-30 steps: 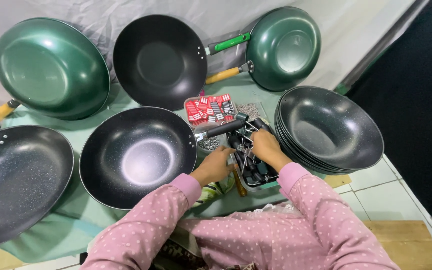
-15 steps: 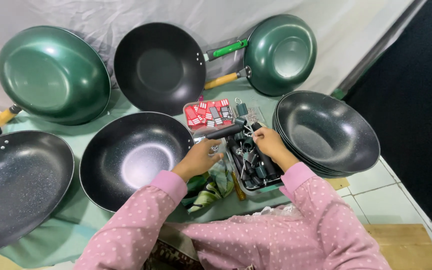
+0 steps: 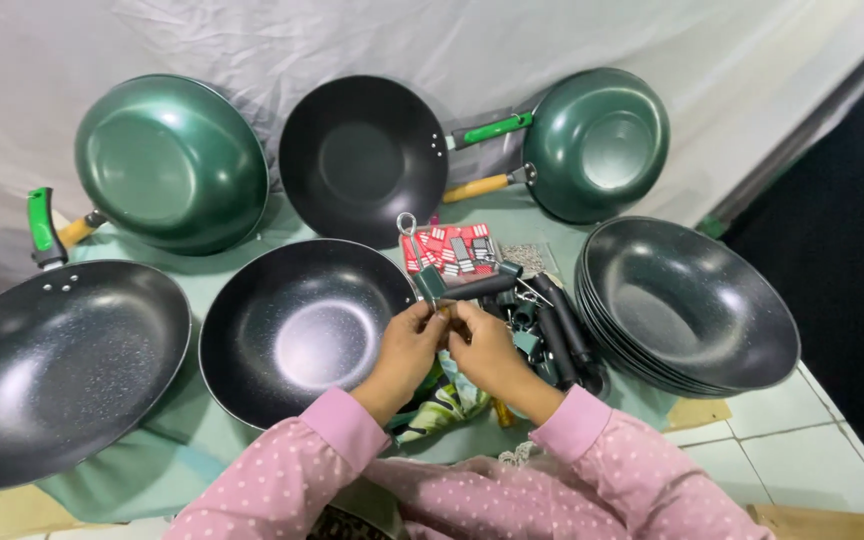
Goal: Attaching a handle to a wok using a screwdriver and screws
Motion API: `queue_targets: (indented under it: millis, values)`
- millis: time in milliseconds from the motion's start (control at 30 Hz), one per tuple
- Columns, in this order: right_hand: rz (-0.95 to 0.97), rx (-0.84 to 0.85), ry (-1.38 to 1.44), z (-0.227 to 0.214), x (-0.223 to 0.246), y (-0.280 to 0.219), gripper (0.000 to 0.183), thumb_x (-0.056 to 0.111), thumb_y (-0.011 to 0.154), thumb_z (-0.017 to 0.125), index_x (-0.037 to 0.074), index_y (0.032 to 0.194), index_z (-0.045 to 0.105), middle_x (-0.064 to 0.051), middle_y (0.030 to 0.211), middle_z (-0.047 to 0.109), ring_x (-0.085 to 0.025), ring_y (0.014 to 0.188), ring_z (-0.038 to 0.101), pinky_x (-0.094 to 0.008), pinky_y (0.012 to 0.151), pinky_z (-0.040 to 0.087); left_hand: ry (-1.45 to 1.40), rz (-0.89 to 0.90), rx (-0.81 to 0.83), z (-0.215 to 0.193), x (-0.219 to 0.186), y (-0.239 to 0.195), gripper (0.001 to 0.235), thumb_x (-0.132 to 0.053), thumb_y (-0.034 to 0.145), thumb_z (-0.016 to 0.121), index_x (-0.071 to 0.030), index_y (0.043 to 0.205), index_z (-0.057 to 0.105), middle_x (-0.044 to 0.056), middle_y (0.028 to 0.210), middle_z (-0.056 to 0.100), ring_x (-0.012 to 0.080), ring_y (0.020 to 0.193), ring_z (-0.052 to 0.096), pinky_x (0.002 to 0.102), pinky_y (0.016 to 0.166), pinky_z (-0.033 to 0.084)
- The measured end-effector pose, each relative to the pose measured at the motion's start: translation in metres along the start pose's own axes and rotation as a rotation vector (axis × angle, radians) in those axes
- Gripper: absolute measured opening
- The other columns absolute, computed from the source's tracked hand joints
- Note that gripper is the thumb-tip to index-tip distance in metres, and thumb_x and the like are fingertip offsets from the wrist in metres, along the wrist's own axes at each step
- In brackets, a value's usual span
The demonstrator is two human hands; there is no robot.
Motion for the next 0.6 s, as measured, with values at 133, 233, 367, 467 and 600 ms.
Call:
queue_targets:
  millis: [133, 233, 367, 467, 600]
  values:
    - [-0.066, -0.018, 0.082, 0.001, 0.004, 0.004, 0.02, 0.008, 0.089, 0.064, 0.013, 0.104, 0.076, -0.007, 0.091, 0.075, -0.019, 0.068, 0.075, -0.029, 0.049, 0.063, -0.149, -0.011, -0.025, -0.015, 0.003, 0.004, 0.018, -0.013, 0.1, 0.062, -0.007, 0.108, 0.078, 0.005, 0.084, 0.077, 0.0093, 0.069, 0.069, 0.024, 0.066, 0.062]
    - [-0.163, -0.102, -0.049, -0.005, 0.011, 0.002, 0.02, 0.015, 0.083, 0.072, 0.025, 0.098, 0.082, -0.002, 0.089, 0.074, -0.02, 0.073, 0.074, -0.029, 0.058, 0.061, 0.041, 0.19, -0.024, -0.033, -0.006, 0.01, 0.019, -0.006, 0.099, 0.062, -0.007, 0.109, 0.078, 0.009, 0.091, 0.081, 0.0126, 0.082, 0.07, 0.034, 0.077, 0.062]
    - [-0.234, -0.167, 0.114, -0.026, 0.039, -0.009, 0.033, 0.011, 0.09, 0.068, 0.016, 0.123, 0.071, -0.012, 0.1, 0.073, -0.021, 0.074, 0.072, -0.03, 0.06, 0.061, 0.43, 0.592, -0.164, -0.069, -0.024, 0.019, 0.028, 0.009, 0.087, 0.066, -0.01, 0.104, 0.077, 0.013, 0.093, 0.078, 0.0316, 0.092, 0.074, 0.043, 0.082, 0.06]
    - [-0.34, -0.234, 0.171, -0.037, 0.057, -0.02, 0.052, 0.011, 0.093, 0.068, 0.008, 0.143, 0.054, -0.02, 0.111, 0.07, -0.025, 0.079, 0.072, -0.033, 0.064, 0.062, 0.608, 0.683, -0.21, -0.091, -0.022, 0.029, 0.027, 0.005, 0.086, 0.068, -0.015, 0.102, 0.076, 0.006, 0.096, 0.077, 0.0313, 0.096, 0.072, 0.042, 0.086, 0.057]
    - [-0.521, -0.352, 0.075, -0.046, 0.076, -0.033, 0.058, 0.012, 0.094, 0.071, 0.009, 0.148, 0.052, -0.015, 0.116, 0.069, -0.02, 0.082, 0.074, -0.028, 0.066, 0.06, 0.846, 0.64, -0.242, -0.106, -0.024, 0.032, 0.021, -0.006, 0.093, 0.066, -0.022, 0.102, 0.076, -0.005, 0.096, 0.077, 0.022, 0.095, 0.071, 0.035, 0.085, 0.057]
Point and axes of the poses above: each hand's wrist, its own y-axis towards the middle knuckle, its own z-axis out of the palm, x = y × z, the point moved 6 cm from there along y, towards the middle knuckle
